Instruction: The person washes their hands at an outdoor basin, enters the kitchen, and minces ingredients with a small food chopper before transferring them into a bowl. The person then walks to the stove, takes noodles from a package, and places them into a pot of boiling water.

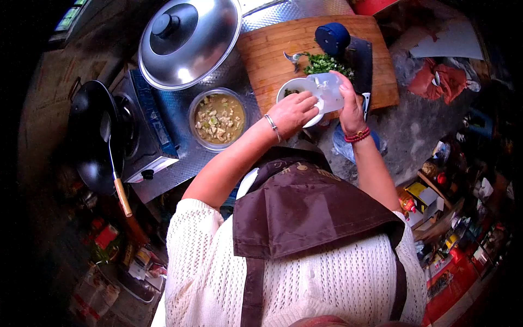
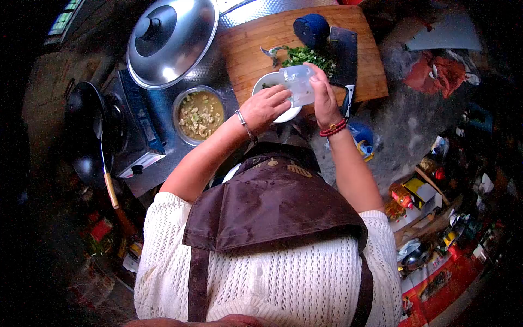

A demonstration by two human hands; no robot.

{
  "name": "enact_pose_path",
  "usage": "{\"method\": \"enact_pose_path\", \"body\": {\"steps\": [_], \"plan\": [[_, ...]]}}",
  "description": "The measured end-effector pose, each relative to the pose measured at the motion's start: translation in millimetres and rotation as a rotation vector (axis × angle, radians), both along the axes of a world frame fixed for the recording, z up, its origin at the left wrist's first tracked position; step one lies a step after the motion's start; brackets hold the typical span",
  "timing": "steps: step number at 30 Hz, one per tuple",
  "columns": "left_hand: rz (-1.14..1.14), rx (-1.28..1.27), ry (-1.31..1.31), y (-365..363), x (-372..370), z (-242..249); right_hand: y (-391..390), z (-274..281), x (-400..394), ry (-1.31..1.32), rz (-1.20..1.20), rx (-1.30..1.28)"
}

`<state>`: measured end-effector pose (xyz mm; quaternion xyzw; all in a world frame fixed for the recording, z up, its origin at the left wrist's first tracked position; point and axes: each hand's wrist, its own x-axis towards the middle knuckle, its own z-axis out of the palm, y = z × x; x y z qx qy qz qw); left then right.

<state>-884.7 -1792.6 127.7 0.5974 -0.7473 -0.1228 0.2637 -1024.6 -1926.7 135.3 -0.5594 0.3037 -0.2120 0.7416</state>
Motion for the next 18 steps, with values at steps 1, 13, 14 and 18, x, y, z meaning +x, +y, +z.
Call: {"method": "enact_pose_path", "body": {"steps": [1,13,14,18], "plan": [[0.008,0.015,0.016,4,4,-1,-3,0,-1,0.021,-0.025,-0.083],[0.48,-0.053,0.358,20,4,21,-13,14,-25,-0.134,-0.151,0.32],[0.494,-0.044,0.323,20,2,19,-12,14,-28,-0.129,-0.161,0.334],[0.516,-0.086,0.429,14,-4,20,-3,24,-35,-0.147,-0.216,0.377]]}}
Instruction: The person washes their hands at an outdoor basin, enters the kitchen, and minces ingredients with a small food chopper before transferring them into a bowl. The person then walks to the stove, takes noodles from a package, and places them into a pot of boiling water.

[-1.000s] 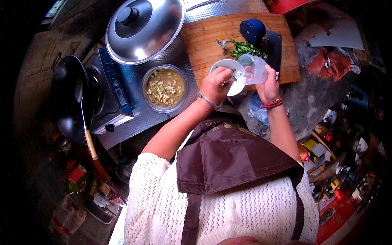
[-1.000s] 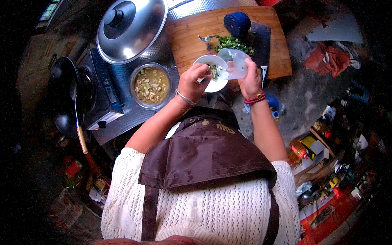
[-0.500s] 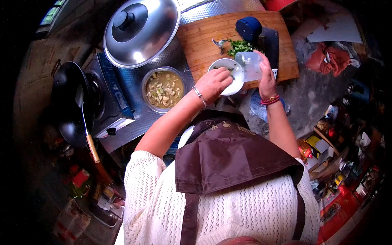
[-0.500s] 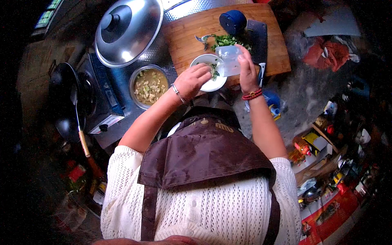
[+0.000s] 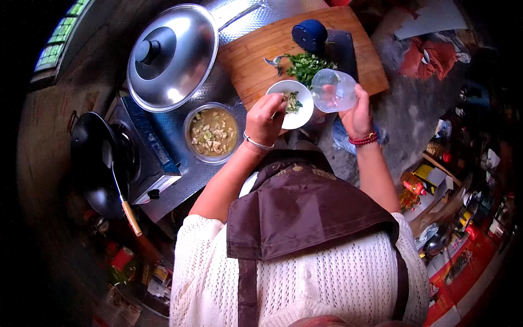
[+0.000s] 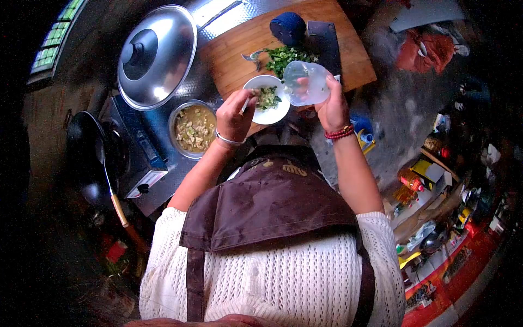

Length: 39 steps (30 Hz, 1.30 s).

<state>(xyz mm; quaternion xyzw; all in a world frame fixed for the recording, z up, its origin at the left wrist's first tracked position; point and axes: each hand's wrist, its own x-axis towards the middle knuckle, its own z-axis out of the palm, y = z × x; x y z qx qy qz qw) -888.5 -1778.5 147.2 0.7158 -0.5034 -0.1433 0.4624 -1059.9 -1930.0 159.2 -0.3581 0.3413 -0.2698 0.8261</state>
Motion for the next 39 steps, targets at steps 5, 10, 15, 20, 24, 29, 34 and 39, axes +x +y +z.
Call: {"method": "enact_pose_path", "body": {"steps": [5,10,15,20,24,29,34,39], "plan": [[-0.426,0.456,-0.391,-1,-3,-17,18,-8,2,0.302,0.133,-0.828],[-0.31,0.376,-0.524,-9,2,-4,24,0,3,0.205,-0.012,-0.718],[-0.165,0.401,-0.395,-3,5,-12,10,-27,-16,0.156,-0.025,-0.386],[-0.043,0.207,-0.197,-4,-10,-5,26,-8,-8,-0.099,-0.025,-0.05],[0.02,0.386,-0.006,-16,-19,5,35,-12,-4,0.061,0.099,-0.371],[0.02,0.265,-0.052,-9,-13,-22,34,-3,-11,0.191,0.039,-0.609],[-0.048,0.328,-0.425,7,-2,-16,23,-26,-31,0.023,-0.04,-0.216],[-0.018,-0.036,-0.21,6,-2,-19,29,-35,-68,-0.299,-0.05,0.14]]}}
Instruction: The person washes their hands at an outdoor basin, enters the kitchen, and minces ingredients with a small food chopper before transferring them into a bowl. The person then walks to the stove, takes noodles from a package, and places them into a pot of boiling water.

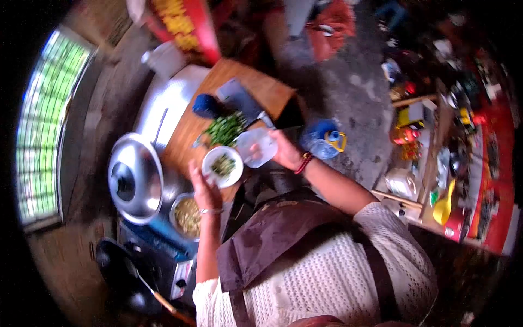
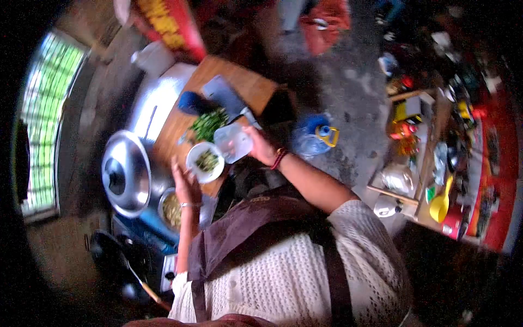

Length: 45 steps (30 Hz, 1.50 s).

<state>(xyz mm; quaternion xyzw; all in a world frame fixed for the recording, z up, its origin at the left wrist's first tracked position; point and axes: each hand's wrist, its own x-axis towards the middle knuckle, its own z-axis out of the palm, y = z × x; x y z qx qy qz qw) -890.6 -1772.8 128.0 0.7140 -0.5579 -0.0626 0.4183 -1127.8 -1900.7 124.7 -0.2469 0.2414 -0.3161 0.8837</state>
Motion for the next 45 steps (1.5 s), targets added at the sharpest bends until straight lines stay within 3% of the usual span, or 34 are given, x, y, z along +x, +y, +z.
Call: {"method": "enact_pose_path", "body": {"steps": [1,2,7,10,12,13,14,15,17,19,22,24,25,28,30,31,32,33,34,36,38,39,41,42,44,45], "plan": [[0.191,0.206,0.809,-2,-4,8,1,3,-10,-0.002,-0.026,0.028],[-0.049,0.061,0.115,7,1,-4,3,7,-25,-0.011,-0.052,0.056],[-0.017,0.12,0.101,6,-3,10,24,-2,-137,0.037,-0.217,0.115],[-0.134,-0.082,-0.487,-6,-31,28,57,-7,-220,0.012,-0.369,0.157],[-0.193,-0.137,-0.534,-12,-50,26,83,-29,-279,-0.014,-0.43,0.184],[-0.113,0.071,-0.648,-10,-75,36,100,-25,-305,0.07,-0.555,0.271],[-0.362,-0.123,-0.512,-14,-82,28,116,-38,-334,0.025,-0.592,0.282],[-0.368,-0.092,-0.588,-15,-96,13,136,-39,-363,0.03,-0.655,0.326],[-0.355,0.068,-0.057,-18,-176,42,169,-34,-415,0.059,-0.815,0.432],[-0.203,0.42,0.079,-26,-242,60,211,-36,-459,0.04,-0.963,0.489],[-0.551,0.129,-0.253,-57,-307,53,251,-39,-525,-0.05,-1.075,0.368],[-0.8,-0.043,-0.237,-74,-359,42,271,-15,-545,-0.095,-1.125,0.262],[-0.94,-0.013,-0.197,-78,-380,38,275,-13,-557,-0.15,-1.089,0.236],[-1.172,0.301,-0.124,-78,-475,45,259,-10,-564,-0.221,-1.043,0.233],[-1.323,0.526,0.107,-86,-524,29,230,0,-559,-0.326,-0.919,0.237],[-1.405,0.395,0.128,-87,-554,32,210,10,-554,-0.408,-0.913,0.243],[-1.479,0.256,0.155,-88,-586,41,190,24,-550,-0.19,-0.909,0.168],[-1.546,0.11,0.184,-91,-610,45,173,27,-552,-0.259,-0.836,0.172],[-1.538,0.145,0.24,-98,-628,43,156,32,-558,-0.326,-0.761,0.175],[-1.519,0.219,0.346,-116,-660,38,127,60,-573,-0.024,-0.874,0.055],[-1.281,0.747,1.03,-145,-695,22,96,58,-597,0.162,-0.892,-0.062],[-1.338,0.627,0.981,-163,-714,18,74,37,-619,0.206,-0.857,-0.122],[-1.304,0.651,1.055,-189,-742,22,41,3,-651,0.218,-0.807,-0.138],[-1.24,0.778,1.164,-205,-758,32,25,-13,-667,0.224,-0.782,-0.147],[-1.309,0.779,1.102,-243,-807,48,7,-21,-714,0.36,-0.832,-0.132],[-1.412,0.666,0.921,-257,-826,53,4,-12,-738,0.353,-0.862,-0.062]]}}
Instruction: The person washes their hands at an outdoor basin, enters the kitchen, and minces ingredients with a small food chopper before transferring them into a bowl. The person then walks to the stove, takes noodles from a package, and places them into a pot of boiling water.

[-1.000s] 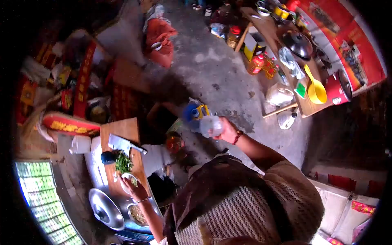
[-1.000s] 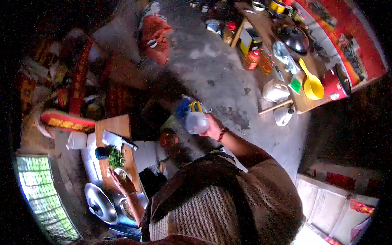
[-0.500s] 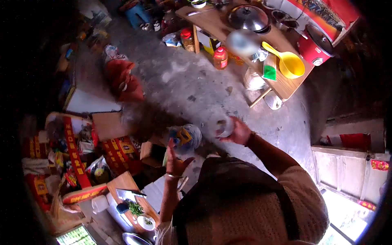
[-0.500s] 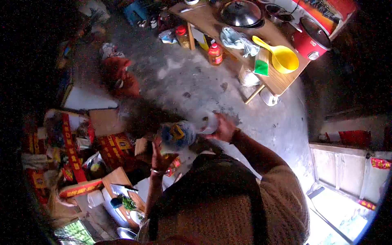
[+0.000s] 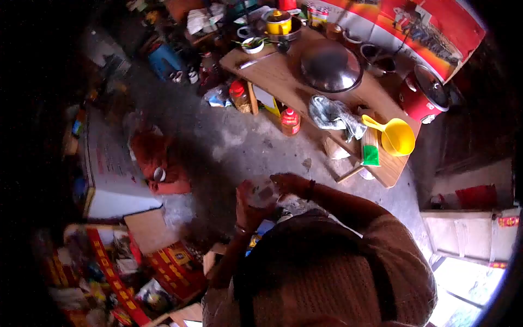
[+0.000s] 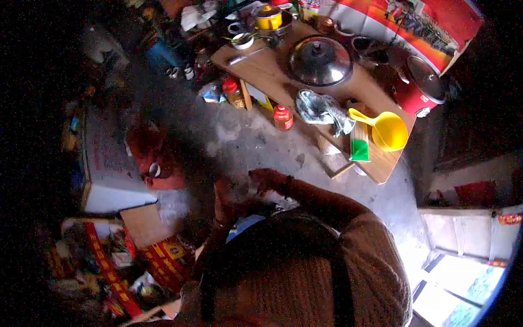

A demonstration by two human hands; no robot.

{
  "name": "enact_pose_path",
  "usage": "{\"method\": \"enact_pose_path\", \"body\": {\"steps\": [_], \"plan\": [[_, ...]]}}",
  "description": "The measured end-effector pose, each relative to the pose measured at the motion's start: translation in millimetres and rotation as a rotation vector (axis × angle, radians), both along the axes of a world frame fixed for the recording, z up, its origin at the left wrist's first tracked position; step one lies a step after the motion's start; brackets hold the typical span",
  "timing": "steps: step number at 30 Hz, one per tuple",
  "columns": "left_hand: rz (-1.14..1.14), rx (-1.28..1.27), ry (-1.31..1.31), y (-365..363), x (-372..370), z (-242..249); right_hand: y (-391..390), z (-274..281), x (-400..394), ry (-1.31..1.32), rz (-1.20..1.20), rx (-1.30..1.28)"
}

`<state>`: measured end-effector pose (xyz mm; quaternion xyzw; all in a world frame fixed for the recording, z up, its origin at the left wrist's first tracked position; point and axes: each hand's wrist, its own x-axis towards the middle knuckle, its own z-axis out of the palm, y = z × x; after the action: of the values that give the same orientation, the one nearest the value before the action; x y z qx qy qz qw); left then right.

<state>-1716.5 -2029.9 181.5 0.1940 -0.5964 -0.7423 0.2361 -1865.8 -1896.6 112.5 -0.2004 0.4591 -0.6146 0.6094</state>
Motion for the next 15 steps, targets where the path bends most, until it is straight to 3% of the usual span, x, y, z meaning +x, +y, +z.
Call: {"method": "enact_pose_path", "body": {"steps": [1,3,4,6,7,9,11,13,15], "plan": [[-0.045,-0.202,-0.034,-13,-14,5,-16,50,-21,0.071,-0.058,0.355],[-0.137,-0.611,-0.066,-38,-48,12,-10,56,-62,0.5,-0.222,0.284],[-0.171,-0.815,-0.066,-50,-68,14,-2,52,-87,0.855,-0.277,0.176],[-0.268,-0.747,-0.025,-72,-110,7,12,38,-141,1.225,-0.381,0.179],[-0.312,-0.71,-0.009,-83,-131,-1,18,28,-169,1.229,-0.434,0.294],[-0.395,-0.63,0.007,-99,-168,-21,31,12,-233,1.547,-0.502,0.481],[-0.415,-0.699,-0.018,-112,-197,-36,31,59,-274,1.622,-0.527,0.723],[-0.381,-0.943,-0.043,-130,-245,-32,31,60,-324,1.571,-0.878,0.52],[-0.38,-1.083,0.046,-143,-284,-30,28,66,-365,1.488,-0.921,0.713]]}}
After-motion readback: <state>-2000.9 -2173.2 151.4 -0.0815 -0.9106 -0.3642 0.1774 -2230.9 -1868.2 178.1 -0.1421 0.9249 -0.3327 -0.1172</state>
